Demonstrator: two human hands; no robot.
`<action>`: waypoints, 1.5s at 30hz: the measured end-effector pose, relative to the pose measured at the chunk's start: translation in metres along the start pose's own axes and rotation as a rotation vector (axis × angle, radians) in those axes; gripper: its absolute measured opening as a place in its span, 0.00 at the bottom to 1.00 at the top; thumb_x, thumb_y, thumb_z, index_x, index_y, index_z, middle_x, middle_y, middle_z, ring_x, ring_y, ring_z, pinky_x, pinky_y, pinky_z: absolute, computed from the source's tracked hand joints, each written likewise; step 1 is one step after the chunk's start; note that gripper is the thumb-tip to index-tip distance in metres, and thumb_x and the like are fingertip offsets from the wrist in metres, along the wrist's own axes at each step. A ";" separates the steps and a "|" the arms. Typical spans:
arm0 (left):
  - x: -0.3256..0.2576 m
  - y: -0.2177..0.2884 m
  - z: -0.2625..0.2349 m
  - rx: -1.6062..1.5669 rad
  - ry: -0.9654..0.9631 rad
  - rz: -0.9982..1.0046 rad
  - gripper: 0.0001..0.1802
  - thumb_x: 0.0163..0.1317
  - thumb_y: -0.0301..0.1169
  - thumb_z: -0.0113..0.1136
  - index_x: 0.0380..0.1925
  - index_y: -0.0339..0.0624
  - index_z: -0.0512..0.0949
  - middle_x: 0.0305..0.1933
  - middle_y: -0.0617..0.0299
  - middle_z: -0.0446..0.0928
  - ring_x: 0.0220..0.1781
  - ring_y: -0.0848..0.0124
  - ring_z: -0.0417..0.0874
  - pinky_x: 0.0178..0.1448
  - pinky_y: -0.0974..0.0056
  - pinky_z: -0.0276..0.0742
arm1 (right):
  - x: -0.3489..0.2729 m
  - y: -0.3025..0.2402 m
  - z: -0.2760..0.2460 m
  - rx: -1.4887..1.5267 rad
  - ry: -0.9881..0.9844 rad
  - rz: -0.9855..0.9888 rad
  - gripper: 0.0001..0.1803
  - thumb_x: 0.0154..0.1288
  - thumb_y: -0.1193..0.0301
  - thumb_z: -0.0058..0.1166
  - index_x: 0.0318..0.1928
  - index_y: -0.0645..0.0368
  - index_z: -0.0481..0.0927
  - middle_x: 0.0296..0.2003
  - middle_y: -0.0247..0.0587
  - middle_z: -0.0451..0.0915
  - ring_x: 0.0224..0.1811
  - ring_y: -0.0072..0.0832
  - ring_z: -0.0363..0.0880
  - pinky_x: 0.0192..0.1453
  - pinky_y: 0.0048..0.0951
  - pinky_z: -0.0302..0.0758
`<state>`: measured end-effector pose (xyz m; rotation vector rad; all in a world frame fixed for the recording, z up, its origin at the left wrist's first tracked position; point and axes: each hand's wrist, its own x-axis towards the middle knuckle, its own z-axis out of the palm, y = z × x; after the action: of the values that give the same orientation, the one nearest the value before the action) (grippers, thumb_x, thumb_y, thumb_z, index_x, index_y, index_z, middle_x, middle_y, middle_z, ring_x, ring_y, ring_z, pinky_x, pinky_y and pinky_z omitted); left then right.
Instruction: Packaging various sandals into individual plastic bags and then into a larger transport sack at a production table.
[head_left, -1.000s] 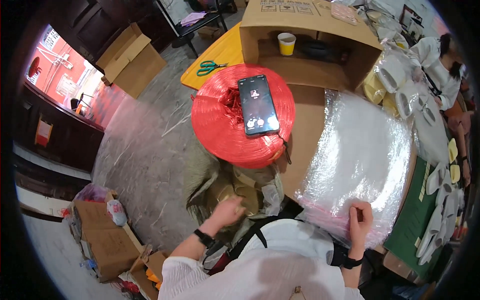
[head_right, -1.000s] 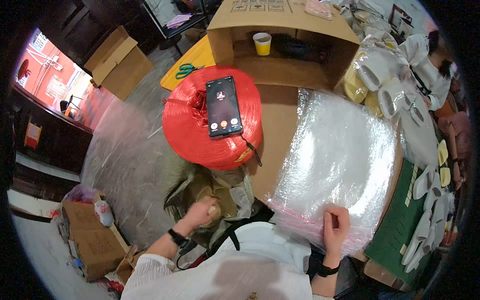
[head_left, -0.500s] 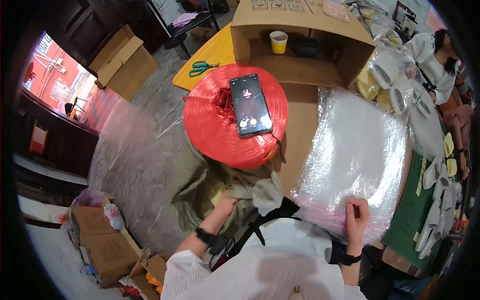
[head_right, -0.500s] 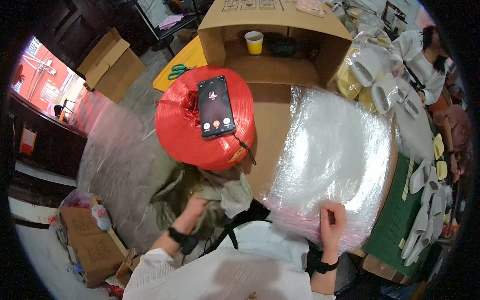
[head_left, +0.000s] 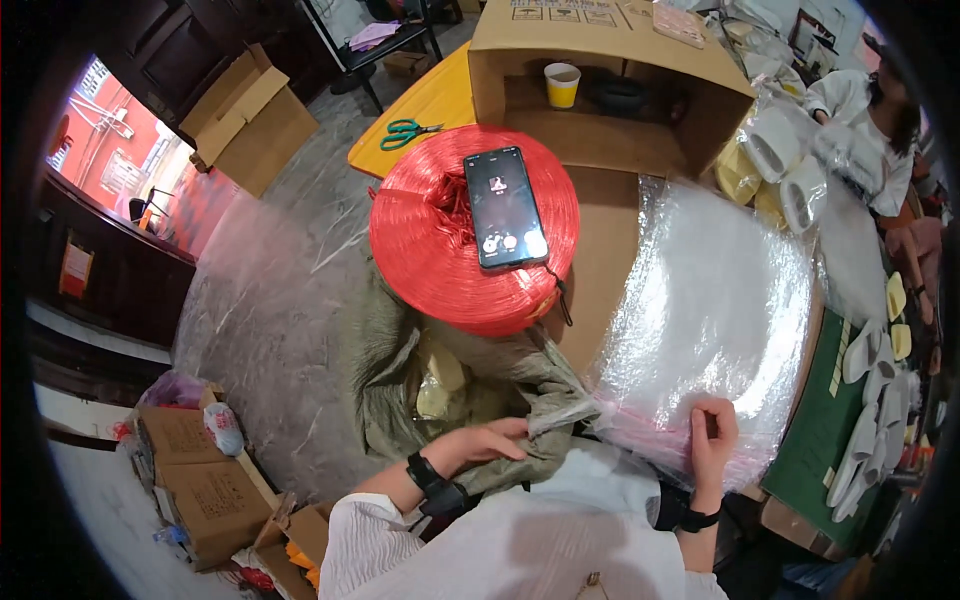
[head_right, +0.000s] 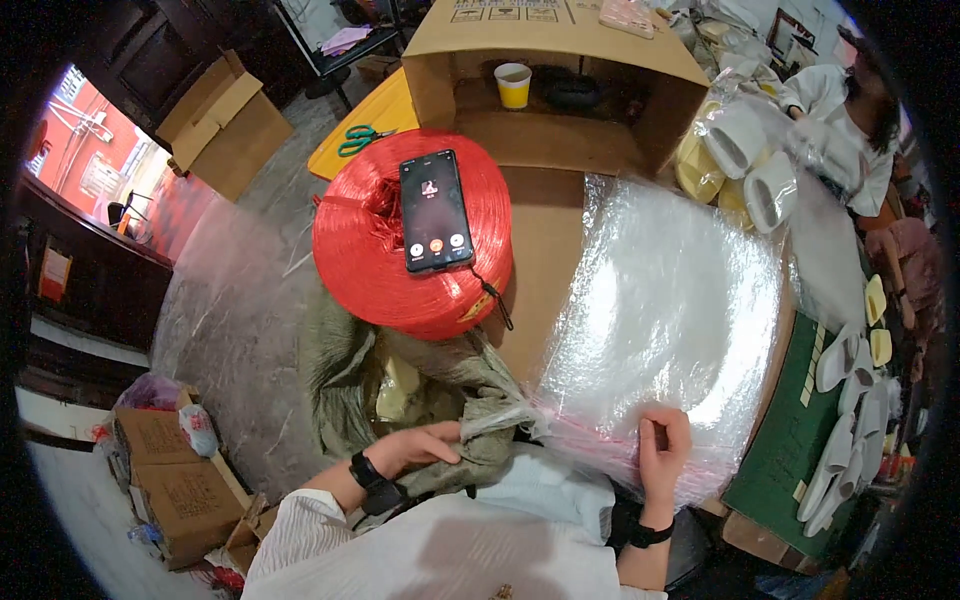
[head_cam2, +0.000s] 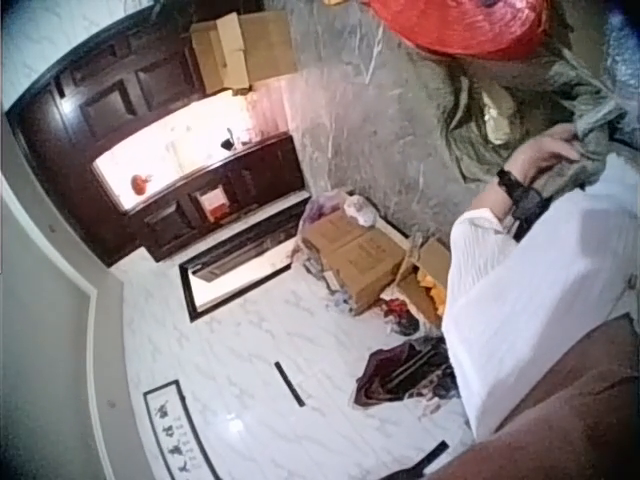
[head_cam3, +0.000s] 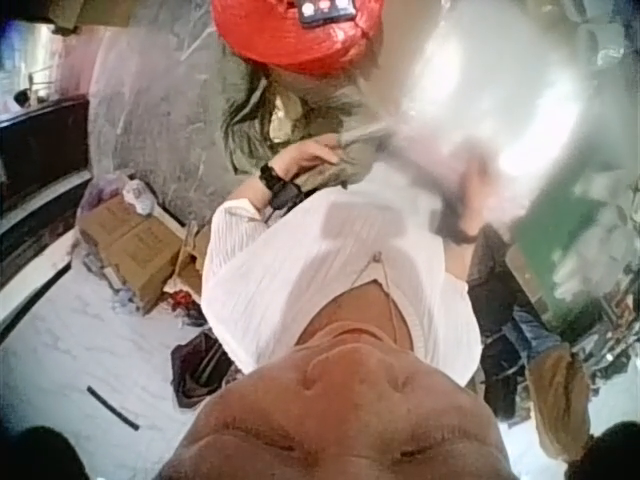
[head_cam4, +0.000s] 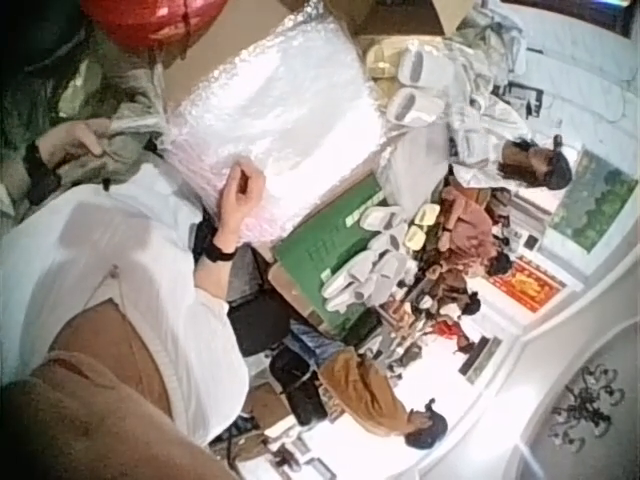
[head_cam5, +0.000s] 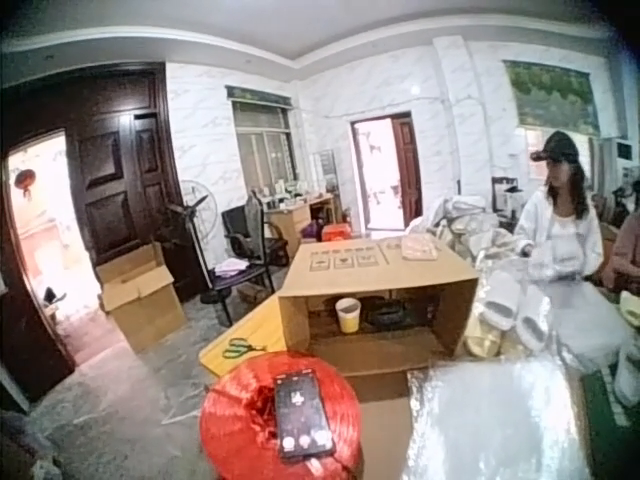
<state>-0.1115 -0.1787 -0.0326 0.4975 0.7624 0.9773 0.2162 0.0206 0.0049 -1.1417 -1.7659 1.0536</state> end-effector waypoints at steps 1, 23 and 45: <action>-0.001 0.003 -0.014 -0.153 -0.139 0.026 0.33 0.67 0.36 0.64 0.68 0.34 0.68 0.67 0.59 0.73 0.66 0.68 0.72 0.72 0.62 0.65 | 0.000 0.000 -0.001 -0.002 0.010 0.002 0.03 0.65 0.82 0.58 0.38 0.62 0.79 0.37 0.33 0.75 0.37 0.20 0.72 0.41 0.20 0.69; 0.049 -0.033 -0.043 0.355 0.553 -0.233 0.24 0.73 0.40 0.52 0.60 0.33 0.74 0.62 0.51 0.77 0.64 0.58 0.77 0.67 0.55 0.72 | -0.002 -0.003 0.002 -0.089 0.061 -0.041 0.03 0.62 0.81 0.60 0.36 0.61 0.81 0.33 0.36 0.76 0.34 0.25 0.75 0.39 0.24 0.73; 0.072 0.072 0.007 1.145 0.518 -0.481 0.20 0.69 0.37 0.55 0.51 0.32 0.80 0.51 0.50 0.84 0.55 0.57 0.84 0.56 0.55 0.78 | 0.003 -0.007 0.004 -0.128 0.071 -0.118 0.05 0.60 0.79 0.62 0.38 0.58 0.85 0.35 0.42 0.82 0.37 0.36 0.80 0.40 0.32 0.76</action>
<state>-0.1211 -0.0811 -0.0042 0.9860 1.8234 0.1142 0.2096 0.0202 0.0105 -1.1230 -1.8420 0.8313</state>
